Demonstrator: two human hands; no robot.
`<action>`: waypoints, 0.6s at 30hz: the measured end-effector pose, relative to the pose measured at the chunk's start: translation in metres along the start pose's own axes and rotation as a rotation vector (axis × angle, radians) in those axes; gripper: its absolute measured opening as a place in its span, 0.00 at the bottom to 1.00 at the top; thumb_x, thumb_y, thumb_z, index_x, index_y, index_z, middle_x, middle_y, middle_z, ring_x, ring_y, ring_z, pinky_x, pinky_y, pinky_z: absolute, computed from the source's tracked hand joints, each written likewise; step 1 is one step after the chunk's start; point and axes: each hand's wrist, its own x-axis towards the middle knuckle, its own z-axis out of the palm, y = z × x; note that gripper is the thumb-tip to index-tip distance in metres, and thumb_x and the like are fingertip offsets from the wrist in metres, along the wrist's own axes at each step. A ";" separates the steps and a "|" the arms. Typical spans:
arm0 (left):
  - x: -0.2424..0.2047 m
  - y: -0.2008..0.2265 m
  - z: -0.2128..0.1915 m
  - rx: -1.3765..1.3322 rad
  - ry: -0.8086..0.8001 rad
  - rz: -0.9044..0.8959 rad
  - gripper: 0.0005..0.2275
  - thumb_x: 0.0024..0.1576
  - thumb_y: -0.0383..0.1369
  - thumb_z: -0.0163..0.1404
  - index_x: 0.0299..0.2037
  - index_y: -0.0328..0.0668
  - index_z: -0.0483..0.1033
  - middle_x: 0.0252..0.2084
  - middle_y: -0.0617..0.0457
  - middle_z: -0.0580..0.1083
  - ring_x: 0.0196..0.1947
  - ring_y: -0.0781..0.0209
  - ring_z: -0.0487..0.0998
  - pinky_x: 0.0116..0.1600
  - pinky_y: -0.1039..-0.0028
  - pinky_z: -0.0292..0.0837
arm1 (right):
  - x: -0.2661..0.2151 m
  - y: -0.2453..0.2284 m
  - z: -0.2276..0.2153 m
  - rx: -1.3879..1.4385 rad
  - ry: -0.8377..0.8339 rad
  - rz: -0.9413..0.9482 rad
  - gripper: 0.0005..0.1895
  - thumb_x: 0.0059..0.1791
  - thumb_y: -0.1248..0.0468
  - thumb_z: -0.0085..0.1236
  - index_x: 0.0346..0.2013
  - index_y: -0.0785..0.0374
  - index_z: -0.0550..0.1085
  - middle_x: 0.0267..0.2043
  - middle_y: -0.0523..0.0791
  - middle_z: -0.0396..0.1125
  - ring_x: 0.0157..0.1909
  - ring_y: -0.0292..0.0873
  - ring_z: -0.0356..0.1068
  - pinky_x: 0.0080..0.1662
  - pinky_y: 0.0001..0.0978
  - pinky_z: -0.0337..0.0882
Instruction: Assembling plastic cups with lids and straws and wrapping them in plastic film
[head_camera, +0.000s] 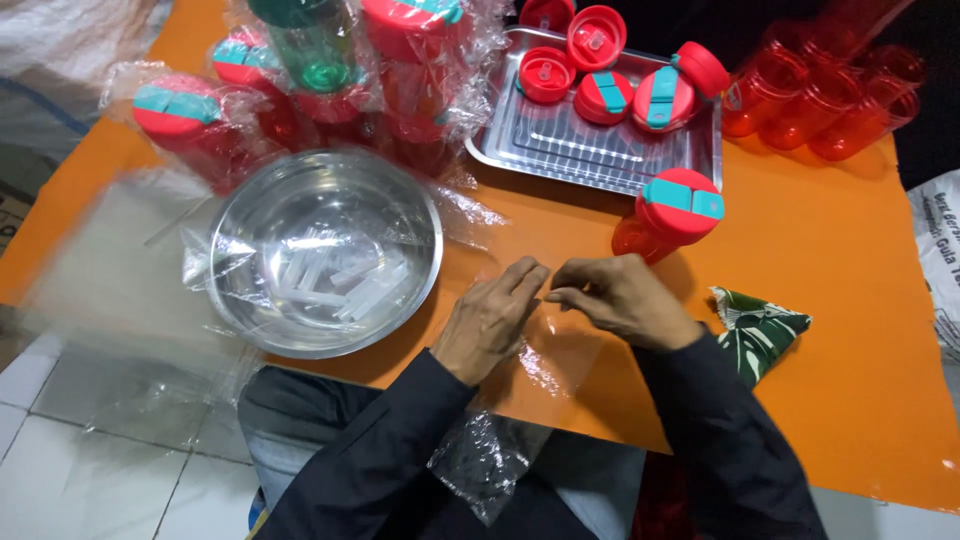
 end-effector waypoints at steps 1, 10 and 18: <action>-0.004 -0.005 0.008 -0.003 0.000 0.007 0.13 0.63 0.29 0.48 0.58 0.44 0.69 0.53 0.46 0.73 0.37 0.44 0.82 0.40 0.57 0.77 | -0.001 0.010 0.008 -0.002 0.007 0.003 0.07 0.50 0.58 0.63 0.35 0.56 0.83 0.24 0.47 0.77 0.25 0.43 0.76 0.27 0.33 0.73; -0.025 -0.037 0.045 -0.086 -0.242 -0.187 0.05 0.58 0.24 0.47 0.38 0.46 0.73 0.44 0.49 0.69 0.31 0.42 0.81 0.34 0.59 0.77 | -0.007 0.049 0.021 -0.019 -0.062 0.206 0.13 0.52 0.52 0.57 0.40 0.56 0.82 0.28 0.54 0.77 0.32 0.55 0.78 0.33 0.48 0.75; -0.024 -0.002 -0.017 -0.152 -0.163 -0.046 0.06 0.62 0.33 0.48 0.32 0.50 0.69 0.48 0.59 0.76 0.32 0.44 0.82 0.32 0.62 0.76 | -0.008 0.068 0.030 -0.099 0.076 0.380 0.11 0.49 0.53 0.57 0.34 0.53 0.83 0.25 0.50 0.76 0.33 0.55 0.78 0.35 0.45 0.75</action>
